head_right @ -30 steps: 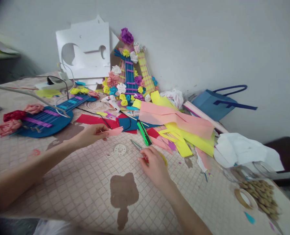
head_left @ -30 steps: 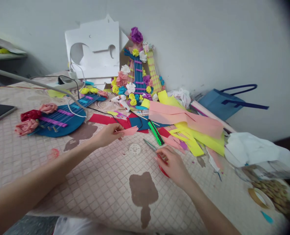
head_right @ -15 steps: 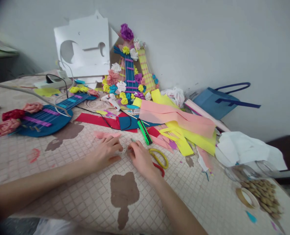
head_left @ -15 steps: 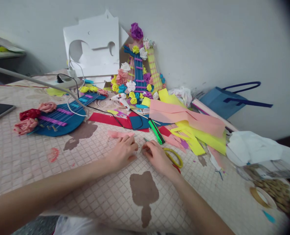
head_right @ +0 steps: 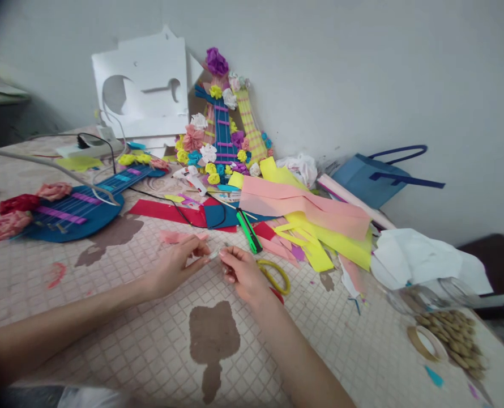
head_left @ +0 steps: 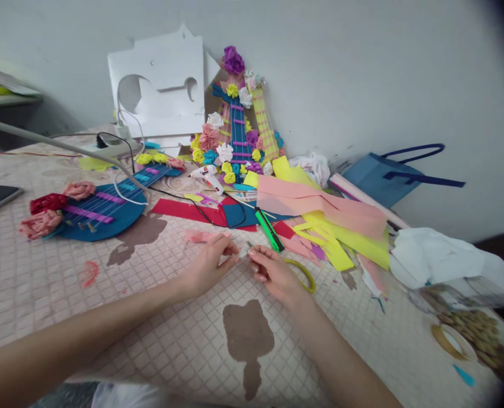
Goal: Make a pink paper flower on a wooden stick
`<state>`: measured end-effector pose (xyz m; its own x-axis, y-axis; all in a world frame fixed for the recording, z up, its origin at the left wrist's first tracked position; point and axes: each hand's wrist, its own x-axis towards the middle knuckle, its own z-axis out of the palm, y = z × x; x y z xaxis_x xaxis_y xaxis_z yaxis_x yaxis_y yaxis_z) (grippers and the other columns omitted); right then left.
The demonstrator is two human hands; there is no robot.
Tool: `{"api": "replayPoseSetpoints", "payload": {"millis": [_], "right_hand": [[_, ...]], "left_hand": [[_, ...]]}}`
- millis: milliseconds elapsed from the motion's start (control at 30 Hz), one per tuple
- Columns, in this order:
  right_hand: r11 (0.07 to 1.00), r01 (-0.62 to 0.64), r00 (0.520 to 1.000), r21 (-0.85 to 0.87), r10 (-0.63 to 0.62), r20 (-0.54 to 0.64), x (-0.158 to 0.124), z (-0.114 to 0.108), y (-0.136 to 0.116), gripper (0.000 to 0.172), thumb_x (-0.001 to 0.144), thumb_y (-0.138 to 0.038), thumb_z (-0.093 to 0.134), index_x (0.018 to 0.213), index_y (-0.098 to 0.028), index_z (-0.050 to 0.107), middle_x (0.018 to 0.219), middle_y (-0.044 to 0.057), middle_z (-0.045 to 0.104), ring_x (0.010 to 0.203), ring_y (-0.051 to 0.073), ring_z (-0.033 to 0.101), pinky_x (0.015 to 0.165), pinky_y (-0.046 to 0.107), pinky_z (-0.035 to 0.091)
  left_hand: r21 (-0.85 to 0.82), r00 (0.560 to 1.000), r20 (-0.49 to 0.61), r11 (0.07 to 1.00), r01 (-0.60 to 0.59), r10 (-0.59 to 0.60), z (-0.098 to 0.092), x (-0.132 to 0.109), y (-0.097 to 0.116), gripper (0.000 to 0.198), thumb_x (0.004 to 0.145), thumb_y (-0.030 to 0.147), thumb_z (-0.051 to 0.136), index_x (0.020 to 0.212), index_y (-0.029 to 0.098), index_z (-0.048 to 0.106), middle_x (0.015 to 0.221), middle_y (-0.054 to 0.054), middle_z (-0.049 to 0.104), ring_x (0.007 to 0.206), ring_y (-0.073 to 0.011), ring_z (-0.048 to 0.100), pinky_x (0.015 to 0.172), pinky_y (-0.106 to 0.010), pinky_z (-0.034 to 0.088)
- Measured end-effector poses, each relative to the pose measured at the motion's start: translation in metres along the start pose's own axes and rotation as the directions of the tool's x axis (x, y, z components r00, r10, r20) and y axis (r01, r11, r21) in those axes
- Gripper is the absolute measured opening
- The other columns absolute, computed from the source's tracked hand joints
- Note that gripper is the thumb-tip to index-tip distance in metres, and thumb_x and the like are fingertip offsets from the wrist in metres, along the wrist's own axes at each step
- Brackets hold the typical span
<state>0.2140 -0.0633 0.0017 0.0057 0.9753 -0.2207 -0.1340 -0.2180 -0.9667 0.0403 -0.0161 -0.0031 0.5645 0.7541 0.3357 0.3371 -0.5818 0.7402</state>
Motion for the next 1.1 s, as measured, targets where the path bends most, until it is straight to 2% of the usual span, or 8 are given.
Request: {"api": "replayPoseSetpoints", "payload": {"millis": [100,233,333,400,600,867,1000,1100], "right_hand": [[0.982,-0.041,0.999,0.185,0.042,-0.004,0.003,0.007,-0.001,0.032,0.063,-0.039,0.074,0.068,-0.018,0.05,0.058,-0.007,0.042,0.048,0.005,0.035,0.037,0.016,0.019],[0.936,-0.087,0.996,0.34,0.079,0.035,0.003,0.015,-0.004,0.03,0.063,-0.033,0.077,0.069,-0.017,0.052,0.061,-0.006,0.047,0.047,0.003,0.037,0.035,0.014,0.018],[0.904,-0.119,0.993,0.41,0.096,0.075,0.001,0.02,-0.006,0.027,0.064,-0.03,0.077,0.071,-0.017,0.054,0.063,-0.005,0.051,0.047,0.004,0.039,0.035,0.013,0.02],[0.885,-0.123,0.992,0.45,0.094,0.087,0.0,0.023,-0.006,0.026,0.064,-0.028,0.077,0.072,-0.017,0.054,0.064,-0.005,0.053,0.048,0.004,0.041,0.036,0.012,0.023],[0.839,-0.091,0.996,0.537,0.063,0.069,0.001,0.026,0.003,0.026,0.07,-0.038,0.072,0.075,-0.018,0.057,0.069,-0.002,0.057,0.053,0.006,0.047,0.042,0.016,0.033],[0.869,-0.06,0.998,0.491,0.046,0.042,0.004,0.031,0.003,0.027,0.072,-0.042,0.068,0.074,-0.018,0.055,0.065,-0.003,0.054,0.052,0.007,0.046,0.043,0.017,0.034],[0.932,0.017,1.0,0.363,-0.007,-0.028,0.0,0.035,0.001,0.027,0.07,-0.041,0.069,0.073,-0.02,0.051,0.063,-0.004,0.052,0.052,0.007,0.044,0.044,0.018,0.033],[0.977,0.088,0.993,0.195,-0.07,-0.096,-0.004,0.035,-0.002,0.028,0.073,-0.044,0.063,0.073,-0.021,0.049,0.06,-0.004,0.048,0.051,0.009,0.044,0.044,0.019,0.034]], "left_hand": [[-0.108,0.996,0.0,0.991,0.084,-0.085,0.003,0.0,0.002,0.011,0.087,0.028,0.049,0.087,0.018,0.052,0.081,-0.001,0.055,0.072,-0.0141,0.053,0.064,-0.027,0.045],[-0.154,0.998,-0.031,0.987,0.047,-0.052,0.003,-0.001,0.005,0.01,0.087,0.029,0.049,0.087,0.019,0.05,0.08,0.0,0.053,0.071,-0.0129,0.051,0.065,-0.026,0.045],[-0.143,0.998,-0.056,0.99,0.006,-0.014,0.0,-0.002,0.007,0.01,0.087,0.028,0.05,0.085,0.018,0.051,0.083,-0.002,0.053,0.073,-0.0137,0.051,0.065,-0.027,0.044],[-0.14,0.998,-0.055,0.99,0.019,-0.027,-0.001,-0.002,0.008,0.01,0.086,0.028,0.05,0.085,0.018,0.052,0.083,-0.003,0.054,0.076,-0.0145,0.052,0.066,-0.027,0.044],[-0.147,0.996,-0.058,0.988,0.052,-0.062,-0.004,-0.001,0.01,0.009,0.086,0.026,0.052,0.085,0.018,0.055,0.083,-0.002,0.058,0.077,-0.0143,0.055,0.067,-0.027,0.045],[-0.052,0.995,-0.096,0.999,-0.007,0.002,-0.004,-0.002,0.009,0.006,0.086,0.023,0.054,0.086,0.018,0.054,0.085,-0.002,0.056,0.078,-0.0144,0.053,0.069,-0.027,0.045],[-0.024,0.989,-0.126,0.996,-0.081,0.078,-0.001,-0.003,0.007,0.002,0.086,0.02,0.053,0.085,0.018,0.053,0.084,-0.002,0.053,0.081,-0.0147,0.054,0.073,-0.029,0.046],[0.011,0.985,-0.127,0.994,-0.112,0.113,-0.004,-0.003,0.006,0.009,0.086,0.024,0.055,0.093,0.018,0.054,0.089,-0.003,0.055,0.084,-0.0158,0.054,0.075,-0.03,0.047]]}}
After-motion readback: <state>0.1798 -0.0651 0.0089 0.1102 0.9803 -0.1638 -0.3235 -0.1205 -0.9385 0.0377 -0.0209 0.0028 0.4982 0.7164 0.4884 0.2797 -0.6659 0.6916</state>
